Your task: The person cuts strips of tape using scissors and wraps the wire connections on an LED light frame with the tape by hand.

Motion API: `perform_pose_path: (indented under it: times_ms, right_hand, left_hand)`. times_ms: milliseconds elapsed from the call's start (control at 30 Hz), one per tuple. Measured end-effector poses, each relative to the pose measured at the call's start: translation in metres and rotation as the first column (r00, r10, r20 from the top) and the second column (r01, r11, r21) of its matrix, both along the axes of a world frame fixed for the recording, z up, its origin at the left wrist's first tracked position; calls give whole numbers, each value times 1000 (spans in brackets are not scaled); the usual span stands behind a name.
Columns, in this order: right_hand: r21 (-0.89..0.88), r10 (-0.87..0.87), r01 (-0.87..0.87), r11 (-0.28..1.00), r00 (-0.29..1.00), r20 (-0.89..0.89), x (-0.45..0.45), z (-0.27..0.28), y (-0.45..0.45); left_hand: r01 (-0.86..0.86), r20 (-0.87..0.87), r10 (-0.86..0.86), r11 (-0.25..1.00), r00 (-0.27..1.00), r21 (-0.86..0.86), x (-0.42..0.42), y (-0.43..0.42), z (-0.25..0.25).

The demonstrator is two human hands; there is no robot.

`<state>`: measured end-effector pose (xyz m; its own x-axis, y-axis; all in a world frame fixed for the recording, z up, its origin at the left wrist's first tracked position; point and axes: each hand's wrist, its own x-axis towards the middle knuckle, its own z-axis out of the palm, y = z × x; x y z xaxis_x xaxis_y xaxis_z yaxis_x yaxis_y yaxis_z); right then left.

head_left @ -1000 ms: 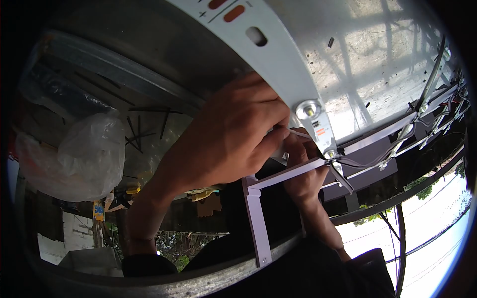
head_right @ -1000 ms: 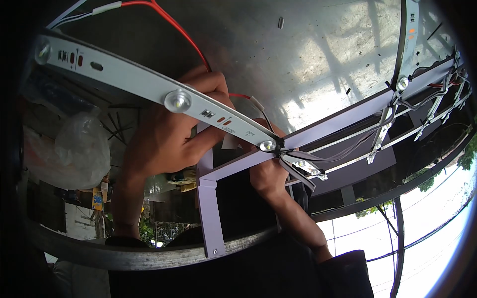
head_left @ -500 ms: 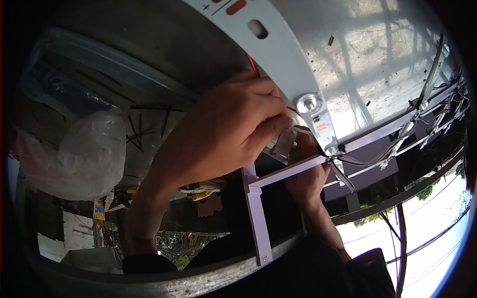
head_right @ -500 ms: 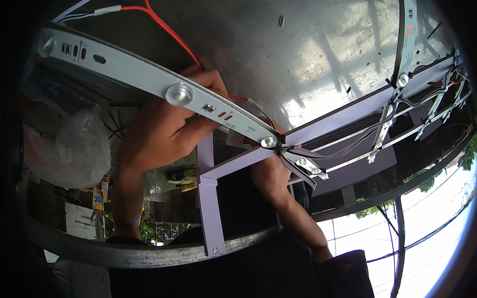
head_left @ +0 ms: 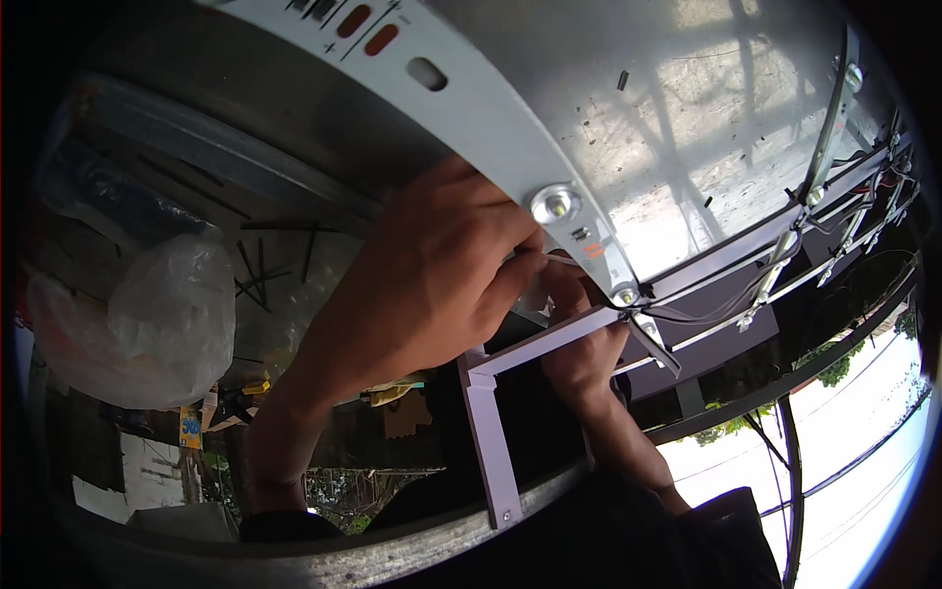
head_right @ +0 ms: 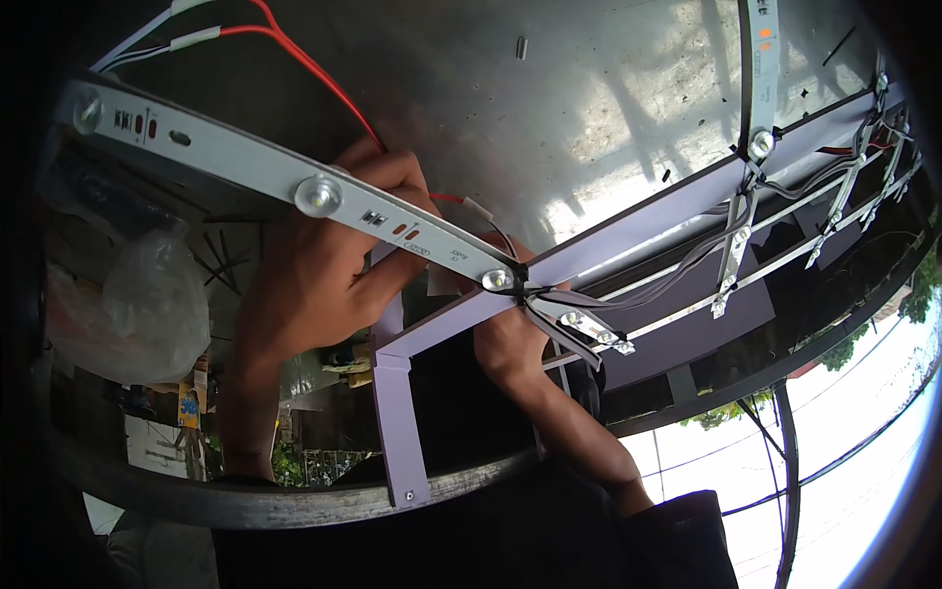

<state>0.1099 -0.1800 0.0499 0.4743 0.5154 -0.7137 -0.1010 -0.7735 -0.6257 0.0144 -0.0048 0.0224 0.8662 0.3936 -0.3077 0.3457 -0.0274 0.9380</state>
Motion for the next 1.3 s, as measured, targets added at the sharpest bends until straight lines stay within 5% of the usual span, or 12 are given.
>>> perform_pose_path:
  times_ms: [133, 200, 333, 467, 633, 733, 800, 867, 933, 1133, 1200, 1300]
  right_hand:
    - [-2, 310, -340, 940, 855, 415, -4, -4, -2]
    - [-55, 88, -90, 994, 995, -48, 5, 1, 10]
    - [39, -303, 309, 950, 946, -118, -33, -35, -29]
    - [87, 31, -40, 995, 994, 104, -45, -61, -56]
    - [53, -95, 87, 995, 981, 171, -41, -63, -52]
    - [-63, -77, 82, 995, 995, 69, -20, -36, -34]
    - [20, 135, -151, 988, 931, 339, -14, -34, -22]
    - [-160, 293, -282, 946, 955, 48, 3, -19, -22]
    - [49, 121, -134, 990, 970, 209, 0, -16, -17]
    - [-30, -21, 17, 999, 989, -145, 9, 1, 18]
    - [-119, -528, 557, 822, 667, -525, 7, 1, 21]
    - [-129, -587, 637, 760, 587, -557, 3, -4, 20]
  left_hand:
    - [-1, -191, -2, 1000, 982, -17, 3, -8, 4]
    - [93, -180, -100, 995, 979, -46, 3, 3, 12]
    - [96, -173, -82, 993, 982, 73, 2, 0, 16]
    - [154, -257, -148, 988, 955, 6, -6, 2, 17]
    - [172, -188, -124, 948, 974, 267, -3, -4, 13]
    - [158, -202, -116, 966, 972, 207, 1, 1, 20]
    - [113, -188, -99, 991, 977, 68, 0, 8, 23]
    - [76, -202, -90, 994, 975, -72, -7, 9, 17]
    - [-59, -98, 52, 996, 994, -66, -9, 14, 14]
    - [-173, 148, 163, 983, 975, 58, -14, 8, 1]
    - [-210, 183, 194, 975, 964, 75, -15, 1, 2]
    - [-254, 188, 244, 967, 951, 28, -12, -9, 4]
